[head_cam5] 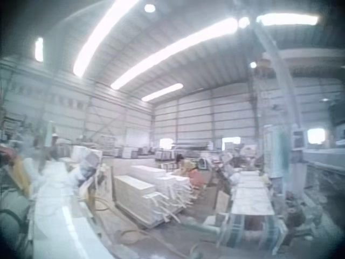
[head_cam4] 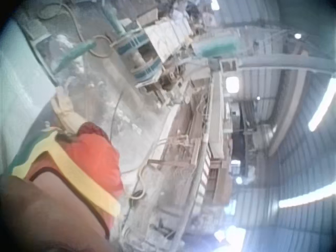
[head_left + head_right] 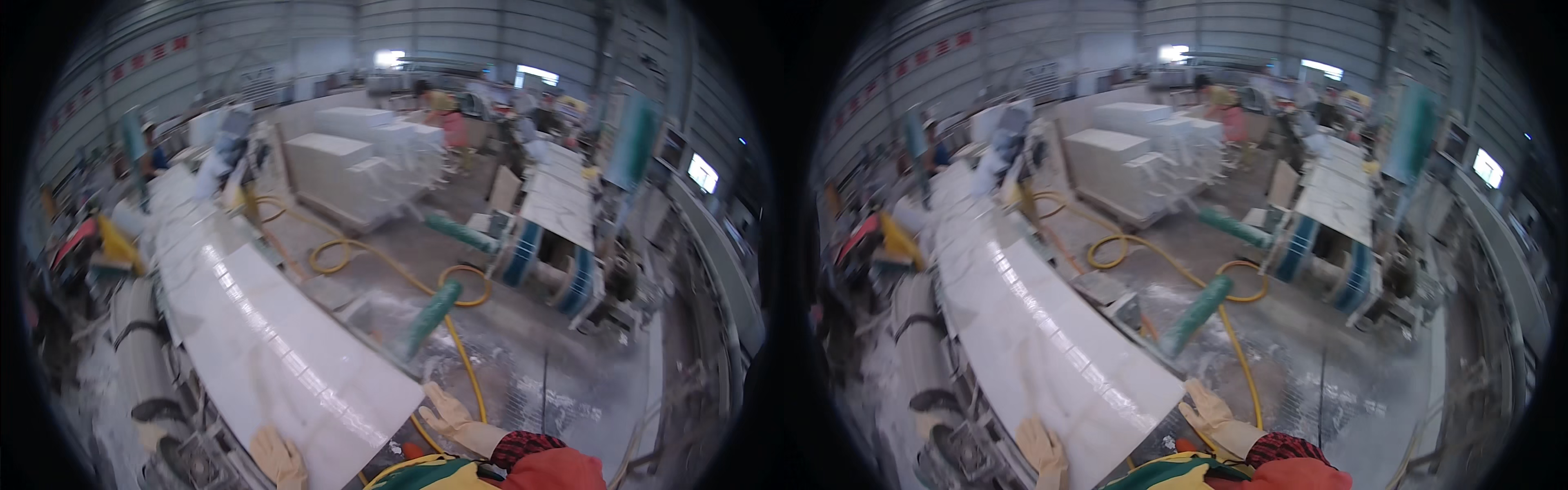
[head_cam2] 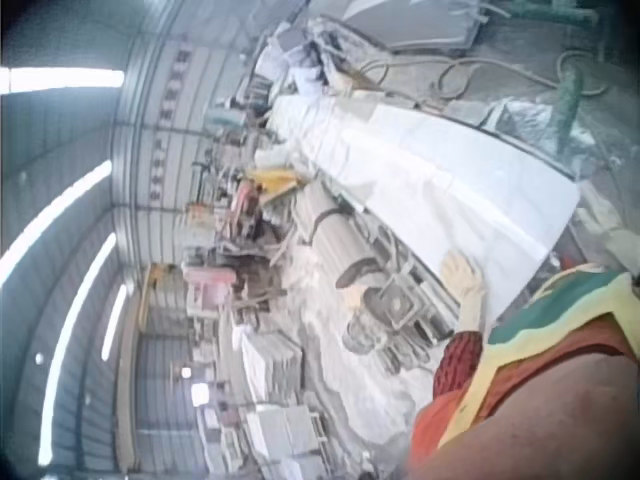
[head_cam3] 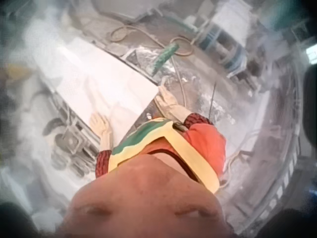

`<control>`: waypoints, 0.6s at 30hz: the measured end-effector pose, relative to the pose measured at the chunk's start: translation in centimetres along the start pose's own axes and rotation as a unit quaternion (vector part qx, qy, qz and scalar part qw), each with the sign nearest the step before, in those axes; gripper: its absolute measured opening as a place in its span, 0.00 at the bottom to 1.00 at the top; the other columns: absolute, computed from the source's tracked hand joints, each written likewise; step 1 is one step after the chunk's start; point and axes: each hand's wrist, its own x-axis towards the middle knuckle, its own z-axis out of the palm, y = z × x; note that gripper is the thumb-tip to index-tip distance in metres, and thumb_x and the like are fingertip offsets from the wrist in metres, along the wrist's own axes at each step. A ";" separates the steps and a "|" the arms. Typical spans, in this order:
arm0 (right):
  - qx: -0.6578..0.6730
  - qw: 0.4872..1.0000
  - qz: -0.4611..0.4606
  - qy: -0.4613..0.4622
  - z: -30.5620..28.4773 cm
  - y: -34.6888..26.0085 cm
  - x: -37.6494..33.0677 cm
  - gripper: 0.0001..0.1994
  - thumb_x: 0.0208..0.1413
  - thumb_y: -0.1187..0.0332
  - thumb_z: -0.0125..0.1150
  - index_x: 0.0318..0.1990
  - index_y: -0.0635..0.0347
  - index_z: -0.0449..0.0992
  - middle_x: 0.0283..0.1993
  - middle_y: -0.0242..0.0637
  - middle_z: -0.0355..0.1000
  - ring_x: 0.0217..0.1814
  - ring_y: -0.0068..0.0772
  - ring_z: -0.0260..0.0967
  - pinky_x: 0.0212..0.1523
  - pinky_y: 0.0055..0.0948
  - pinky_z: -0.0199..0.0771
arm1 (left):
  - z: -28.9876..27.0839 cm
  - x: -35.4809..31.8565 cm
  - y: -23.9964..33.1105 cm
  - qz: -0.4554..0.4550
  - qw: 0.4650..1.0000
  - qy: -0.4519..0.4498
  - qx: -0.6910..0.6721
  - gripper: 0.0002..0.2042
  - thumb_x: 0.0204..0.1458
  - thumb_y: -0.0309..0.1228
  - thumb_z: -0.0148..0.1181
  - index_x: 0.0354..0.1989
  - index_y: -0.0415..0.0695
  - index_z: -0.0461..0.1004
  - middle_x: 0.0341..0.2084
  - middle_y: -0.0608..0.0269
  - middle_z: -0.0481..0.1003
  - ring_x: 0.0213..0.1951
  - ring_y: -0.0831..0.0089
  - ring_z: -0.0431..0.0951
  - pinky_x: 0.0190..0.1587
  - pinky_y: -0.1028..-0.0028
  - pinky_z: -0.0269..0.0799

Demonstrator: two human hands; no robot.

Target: The person repeatedly picks up large white marble-like slabs from a conveyor, wipes their surfaces with gloved hands, and places them back onto the conveyor. The task is performed one at a time in a repetitive loop within a factory setting.

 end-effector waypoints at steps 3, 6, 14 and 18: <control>0.108 0.969 0.208 -0.082 -1.1 0.2 -2.6 0.37 0.64 0.45 0.63 0.72 0.63 0.67 0.70 0.60 0.68 0.70 0.58 0.69 0.72 0.43 0.68 | -1.8 0.5 1.9 0.011 0.997 -0.070 0.038 0.27 0.65 0.43 0.53 0.68 0.40 0.70 0.67 0.39 0.69 0.68 0.38 0.66 0.72 0.45 0.57; 0.315 0.843 0.384 -0.207 -1.3 -0.4 -3.7 0.39 0.63 0.39 0.64 0.70 0.62 0.71 0.70 0.53 0.70 0.70 0.48 0.70 0.71 0.40 0.68 | -2.1 0.7 2.6 0.027 0.993 -0.117 0.015 0.28 0.69 0.47 0.48 0.72 0.42 0.69 0.69 0.40 0.68 0.71 0.40 0.64 0.74 0.47 0.55; 0.537 0.647 0.425 -0.335 9.1 3.7 -2.8 0.35 0.62 0.40 0.67 0.60 0.67 0.79 0.53 0.42 0.82 0.54 0.31 0.79 0.56 0.25 0.78 | -1.3 -0.3 1.6 0.061 0.992 -0.113 0.005 0.29 0.68 0.47 0.51 0.72 0.42 0.69 0.70 0.40 0.68 0.72 0.39 0.63 0.75 0.47 0.53; 0.468 0.695 0.447 -0.313 5.7 -0.9 -1.4 0.33 0.61 0.41 0.70 0.54 0.67 0.82 0.51 0.41 0.83 0.51 0.29 0.80 0.52 0.22 0.79 | -0.6 -1.0 1.2 0.053 0.991 -0.120 0.005 0.30 0.69 0.49 0.50 0.73 0.45 0.67 0.72 0.43 0.66 0.73 0.41 0.61 0.76 0.47 0.51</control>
